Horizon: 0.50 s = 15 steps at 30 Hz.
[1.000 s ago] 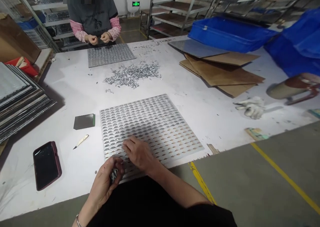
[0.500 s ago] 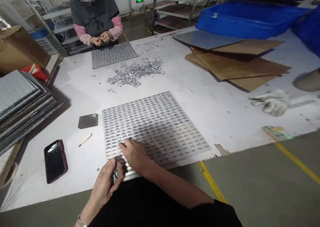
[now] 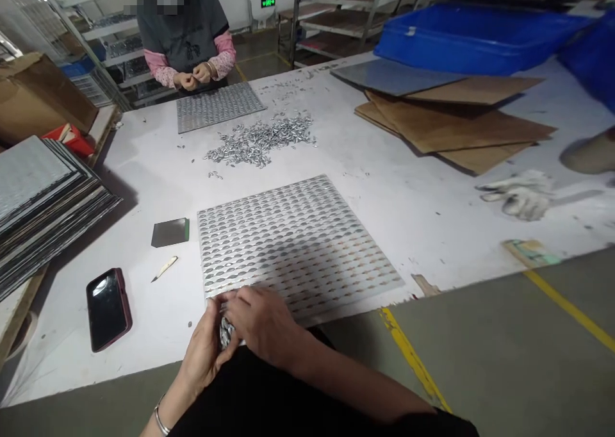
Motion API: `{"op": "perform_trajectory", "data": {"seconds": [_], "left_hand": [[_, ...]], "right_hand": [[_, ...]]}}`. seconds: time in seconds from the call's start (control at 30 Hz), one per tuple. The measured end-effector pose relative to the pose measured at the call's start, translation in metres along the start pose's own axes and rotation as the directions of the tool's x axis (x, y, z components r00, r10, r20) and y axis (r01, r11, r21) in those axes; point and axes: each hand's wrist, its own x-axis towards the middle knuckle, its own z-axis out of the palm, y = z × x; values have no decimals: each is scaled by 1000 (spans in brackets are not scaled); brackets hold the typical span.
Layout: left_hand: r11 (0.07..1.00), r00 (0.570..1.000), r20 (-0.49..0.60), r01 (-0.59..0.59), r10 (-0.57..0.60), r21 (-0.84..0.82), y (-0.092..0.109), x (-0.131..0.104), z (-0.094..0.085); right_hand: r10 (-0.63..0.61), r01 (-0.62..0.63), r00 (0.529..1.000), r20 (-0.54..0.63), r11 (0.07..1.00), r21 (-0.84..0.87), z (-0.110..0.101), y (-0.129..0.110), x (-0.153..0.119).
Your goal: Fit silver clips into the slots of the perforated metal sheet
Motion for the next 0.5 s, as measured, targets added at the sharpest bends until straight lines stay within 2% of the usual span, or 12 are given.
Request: {"op": "perform_trajectory", "data": {"seconds": [0.1, 0.2, 0.27, 0.4, 0.5], "left_hand": [[996, 995, 32, 92, -92, -3, -6, 5, 11], [990, 985, 93, 144, -144, 9, -11, 13, 25], [992, 983, 136, 128, -126, -7, -11, 17, 33], [998, 980, 187, 66, -66, 6, -9, 24, 41], [998, 973, 226, 44, -52, 42, -8, 26, 38]], "right_hand": [[-4, 3, 1000, 17, 1000, 30, -5, -4, -15], [15, -13, 1000, -20, 995, 102, -11, 3, -25], [57, -42, 995, -78, 982, 186, -17, 11, -29], [245, -195, 957, -157, 940, 281, -33, 23, -35], [224, -162, 955, -194, 943, 290, -36, 28, -37]]}}
